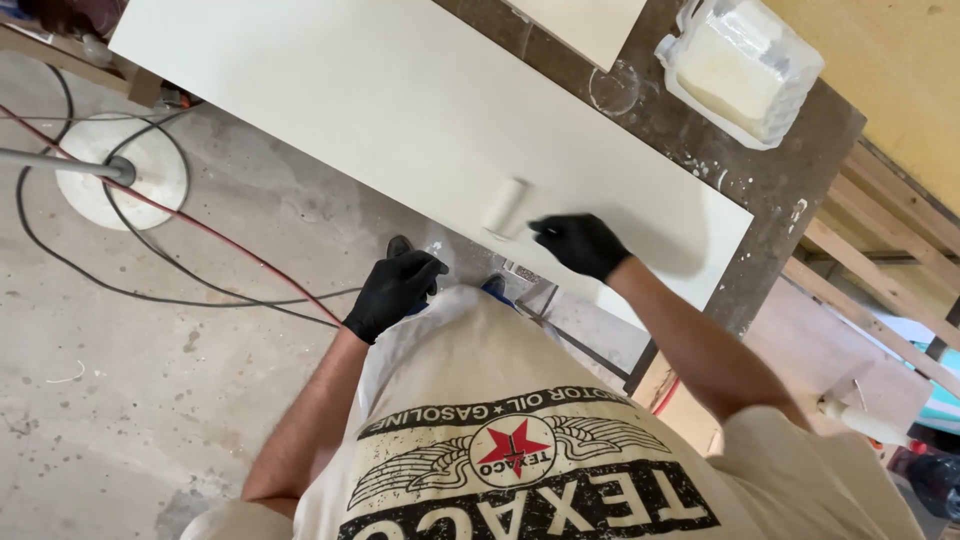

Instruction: The person is using a small paint roller to apply white paint to several wooden boards on a workbench.

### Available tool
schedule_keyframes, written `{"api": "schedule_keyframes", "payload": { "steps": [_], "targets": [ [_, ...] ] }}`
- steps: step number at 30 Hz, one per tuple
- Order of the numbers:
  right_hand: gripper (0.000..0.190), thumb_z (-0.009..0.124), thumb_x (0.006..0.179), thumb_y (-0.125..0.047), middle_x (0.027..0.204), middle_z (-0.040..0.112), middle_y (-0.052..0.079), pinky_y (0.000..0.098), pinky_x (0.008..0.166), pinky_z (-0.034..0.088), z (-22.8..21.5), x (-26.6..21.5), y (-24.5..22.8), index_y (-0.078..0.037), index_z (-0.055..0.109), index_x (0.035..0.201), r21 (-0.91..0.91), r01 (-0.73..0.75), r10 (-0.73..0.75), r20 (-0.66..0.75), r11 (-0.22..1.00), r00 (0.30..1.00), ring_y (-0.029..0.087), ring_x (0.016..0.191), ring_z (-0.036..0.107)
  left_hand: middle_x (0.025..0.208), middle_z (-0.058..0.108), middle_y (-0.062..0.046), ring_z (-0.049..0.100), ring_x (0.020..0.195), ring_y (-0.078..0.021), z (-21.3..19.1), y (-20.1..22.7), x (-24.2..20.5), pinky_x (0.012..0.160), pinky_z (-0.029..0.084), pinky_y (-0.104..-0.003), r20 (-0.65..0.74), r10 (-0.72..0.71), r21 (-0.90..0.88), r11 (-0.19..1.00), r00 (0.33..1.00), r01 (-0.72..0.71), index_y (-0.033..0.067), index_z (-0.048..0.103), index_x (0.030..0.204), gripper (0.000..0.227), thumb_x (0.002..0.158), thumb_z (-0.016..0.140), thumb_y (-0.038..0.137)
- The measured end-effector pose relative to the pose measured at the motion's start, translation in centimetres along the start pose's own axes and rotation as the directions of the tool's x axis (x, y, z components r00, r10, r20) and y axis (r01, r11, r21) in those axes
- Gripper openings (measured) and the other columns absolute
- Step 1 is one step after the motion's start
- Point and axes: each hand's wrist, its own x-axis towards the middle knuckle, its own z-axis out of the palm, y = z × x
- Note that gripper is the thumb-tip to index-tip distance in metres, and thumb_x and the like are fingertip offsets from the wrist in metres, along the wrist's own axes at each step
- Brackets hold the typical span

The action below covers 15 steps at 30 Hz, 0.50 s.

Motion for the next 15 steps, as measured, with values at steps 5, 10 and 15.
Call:
{"api": "schedule_keyframes", "payload": {
  "steps": [5,10,15],
  "targets": [
    [0.024,0.067,0.094,-0.036,0.105,0.079,0.009,0.0499,0.092,0.058,6.0,14.7,-10.5,-0.024,0.076,0.113,0.074,0.207,-0.203,-0.064,0.975,0.977,0.035,0.106,0.073,0.075,0.075,-0.009,0.073,0.079,-0.0270,0.0,1.4,-0.1,0.088,0.055,-0.040,0.002,0.032,0.120,0.992,0.999,-0.032,0.0133,0.076,0.091,0.029,0.104,0.060,0.034],
    [0.028,0.061,0.098,-0.038,0.105,0.079,0.009,0.0473,0.092,0.057,4.9,11.3,-9.6,-0.023,0.075,0.116,0.110,0.142,-0.139,-0.038,0.984,0.990,0.035,0.104,0.074,0.078,0.076,-0.013,0.073,0.082,-0.0321,0.3,4.5,-0.8,0.088,0.055,-0.043,0.062,0.114,0.202,0.971,0.991,-0.125,0.0106,0.077,0.093,0.027,0.104,0.062,0.031],
    [0.044,0.053,0.100,-0.054,0.112,0.077,0.013,0.0551,0.096,0.054,1.0,-4.0,2.6,-0.021,0.074,0.121,0.016,-0.061,0.062,-0.038,0.998,0.997,0.041,0.110,0.070,0.089,0.077,-0.016,0.073,0.093,-0.0339,2.4,5.7,1.8,0.089,0.057,-0.045,0.189,0.147,0.258,0.947,0.971,-0.193,0.0123,0.077,0.100,0.025,0.105,0.062,0.033]
  ]
}}
